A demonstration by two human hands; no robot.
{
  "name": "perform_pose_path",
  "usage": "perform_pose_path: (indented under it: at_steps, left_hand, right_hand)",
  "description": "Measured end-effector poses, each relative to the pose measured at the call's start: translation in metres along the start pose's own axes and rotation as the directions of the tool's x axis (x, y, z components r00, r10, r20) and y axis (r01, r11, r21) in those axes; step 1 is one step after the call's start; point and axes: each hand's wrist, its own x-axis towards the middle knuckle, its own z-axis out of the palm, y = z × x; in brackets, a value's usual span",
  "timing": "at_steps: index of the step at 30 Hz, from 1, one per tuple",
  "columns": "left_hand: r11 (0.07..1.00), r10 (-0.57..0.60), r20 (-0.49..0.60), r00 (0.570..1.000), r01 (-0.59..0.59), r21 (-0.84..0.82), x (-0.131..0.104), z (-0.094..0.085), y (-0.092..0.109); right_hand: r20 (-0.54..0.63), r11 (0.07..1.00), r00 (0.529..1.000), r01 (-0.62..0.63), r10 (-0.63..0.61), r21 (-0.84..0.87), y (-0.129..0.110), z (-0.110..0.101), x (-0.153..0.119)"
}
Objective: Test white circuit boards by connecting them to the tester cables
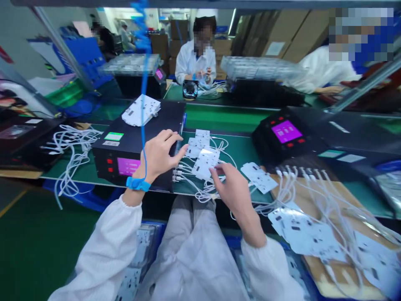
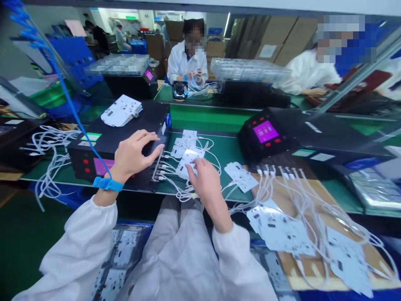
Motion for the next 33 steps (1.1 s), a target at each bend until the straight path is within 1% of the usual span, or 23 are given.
perform_pose_path:
  at_steps: [2,4,7,9,10,12,14,17,21,24,27,30,32,33]
  left_hand:
    - [1.0,0.001,0.001,1.0,-0.001,0.002,0.0,-0.001,0.001]
    - [1.0,0.005,0.002,1.0,-0.005,0.0,0.0,-0.002,0.001]
    - [1.0,-0.004,0.001,1.0,0.004,0.002,-0.001,-0.002,0.0]
    - [1.0,-0.005,-0.006,1.0,0.005,0.0,-0.001,-0.002,-0.001]
    - [1.0,-0.001,-0.01,1.0,0.001,-0.002,-0.001,-0.001,-0.001]
    - [1.0,0.007,-0.02,1.0,-0.008,-0.004,-0.001,-0.001,-0.001]
    - [1.0,0.006,-0.021,1.0,-0.006,-0.002,-0.001,-0.001,-0.001]
    - [1.0,-0.007,-0.018,1.0,0.007,-0.003,-0.001,-0.002,0.0]
    - [1.0,-0.006,-0.006,1.0,0.005,-0.022,-0.001,-0.003,0.0]
    - [1.0,-0.013,0.001,1.0,0.013,-0.023,-0.001,-0.002,0.0]
    - [0.999,-0.027,-0.004,1.0,0.027,-0.023,-0.001,-0.001,-0.001]
    - [0.998,-0.048,-0.004,0.999,0.048,-0.032,-0.001,0.0,-0.001]
    - [0.997,-0.053,-0.025,0.998,0.052,-0.055,-0.004,0.002,0.001]
    - [0.996,-0.045,-0.045,0.998,0.041,-0.084,-0.006,0.003,0.005]
  right_hand:
    - [0.139,0.991,0.99,0.007,0.012,-0.132,0.004,0.01,0.035]
    - [0.26,0.972,0.965,0.042,0.021,-0.232,0.005,0.026,0.061]
    - [0.406,0.938,0.913,0.112,0.032,-0.328,0.004,0.043,0.081]
    - [0.456,0.927,0.889,0.132,0.047,-0.352,0.005,0.047,0.086]
    - [0.461,0.926,0.886,0.132,0.05,-0.354,0.006,0.046,0.086]
    - [0.433,0.939,0.9,0.106,0.05,-0.328,0.01,0.042,0.086]
    - [0.379,0.967,0.923,0.042,0.059,-0.253,0.016,0.036,0.086]
    - [0.285,0.993,0.953,-0.083,0.105,-0.089,0.025,0.028,0.086]
    - [0.174,0.966,0.969,-0.205,0.177,0.159,0.032,0.023,0.082]
    - [0.153,0.877,0.964,-0.262,0.217,0.404,0.033,0.024,0.074]
    - [0.166,0.727,0.955,-0.295,0.246,0.62,0.031,0.024,0.063]
    - [0.13,0.604,0.951,-0.28,0.28,0.746,0.023,0.021,0.047]
    - [0.117,0.553,0.949,-0.268,0.293,0.789,0.019,0.018,0.035]
    - [0.128,0.534,0.949,-0.271,0.289,0.801,0.017,0.016,0.029]
